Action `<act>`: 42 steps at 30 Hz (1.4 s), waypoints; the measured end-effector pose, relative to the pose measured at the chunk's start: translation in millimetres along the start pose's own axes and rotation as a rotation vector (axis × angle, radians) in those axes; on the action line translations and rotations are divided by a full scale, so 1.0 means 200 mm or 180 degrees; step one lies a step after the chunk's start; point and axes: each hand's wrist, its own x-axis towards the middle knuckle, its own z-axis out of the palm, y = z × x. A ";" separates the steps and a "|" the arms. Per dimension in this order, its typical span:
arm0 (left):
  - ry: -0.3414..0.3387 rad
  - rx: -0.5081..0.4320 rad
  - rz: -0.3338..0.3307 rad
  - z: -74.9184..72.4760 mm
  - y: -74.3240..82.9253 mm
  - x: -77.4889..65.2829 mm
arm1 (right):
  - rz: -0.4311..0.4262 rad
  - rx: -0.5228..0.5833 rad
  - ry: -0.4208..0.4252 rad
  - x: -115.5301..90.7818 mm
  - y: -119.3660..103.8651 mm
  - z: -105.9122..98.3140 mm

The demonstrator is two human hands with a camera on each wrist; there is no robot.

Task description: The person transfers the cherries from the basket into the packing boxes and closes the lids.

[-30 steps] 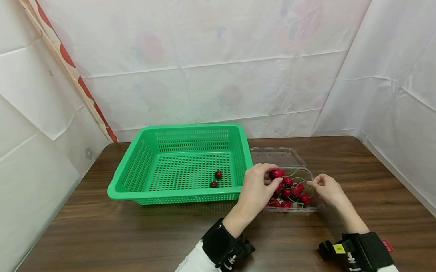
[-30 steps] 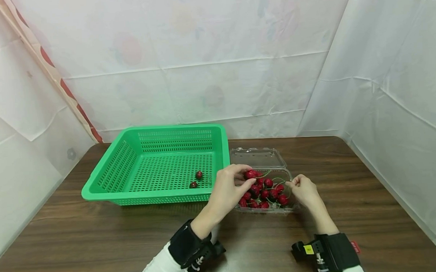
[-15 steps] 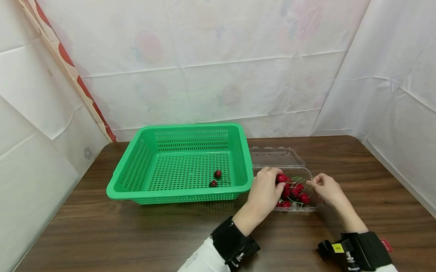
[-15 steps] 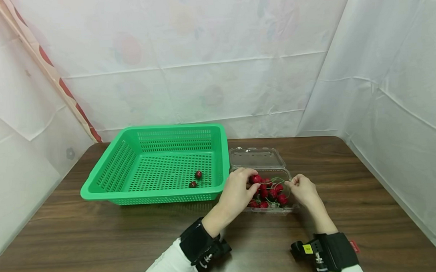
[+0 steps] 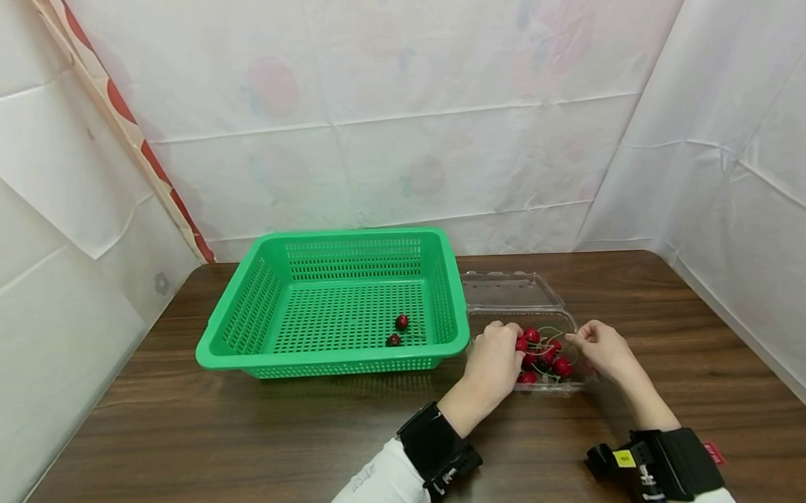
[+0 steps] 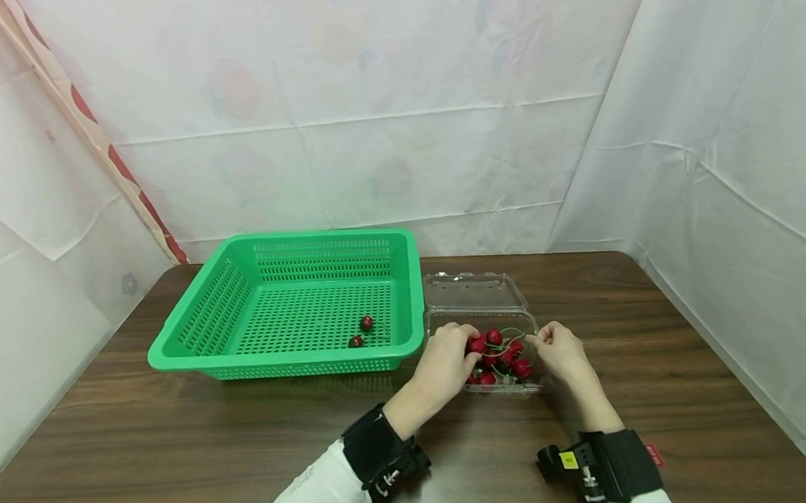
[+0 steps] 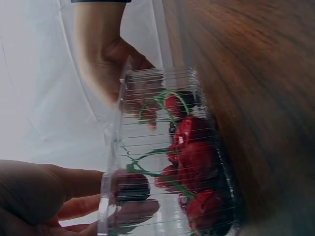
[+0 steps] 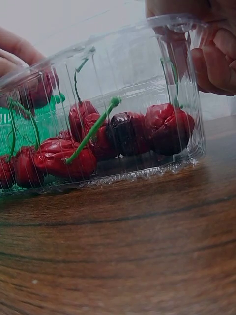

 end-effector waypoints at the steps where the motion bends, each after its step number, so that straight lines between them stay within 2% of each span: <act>1: -0.0025 0.0007 -0.0005 0.01 0.00 0.00 | -0.0002 -0.0003 0.0003 0.00 0.00 0.00; 13: -0.0150 0.0234 0.0040 0.04 -0.02 0.01 | -0.0008 -0.0005 0.0026 0.00 0.01 0.00; 20: -0.0175 0.0549 0.0161 0.07 -0.03 0.02 | -0.0013 0.0013 0.0021 0.00 0.01 0.00; 26: -0.0380 0.0586 0.0087 0.07 -0.01 0.02 | -0.0009 -0.0025 0.0038 0.00 0.00 0.00; 30: -0.0442 0.0608 0.0083 0.07 -0.01 0.01 | -0.0012 -0.0059 0.0039 0.00 0.01 0.00; 35: -0.0404 0.0618 0.0126 0.05 -0.01 0.00 | -0.0013 -0.0054 0.0033 0.00 0.01 0.00; 42: -0.0197 0.0658 0.0210 -0.01 0.00 -0.02 | -0.0019 -0.0058 0.0032 0.00 0.00 0.00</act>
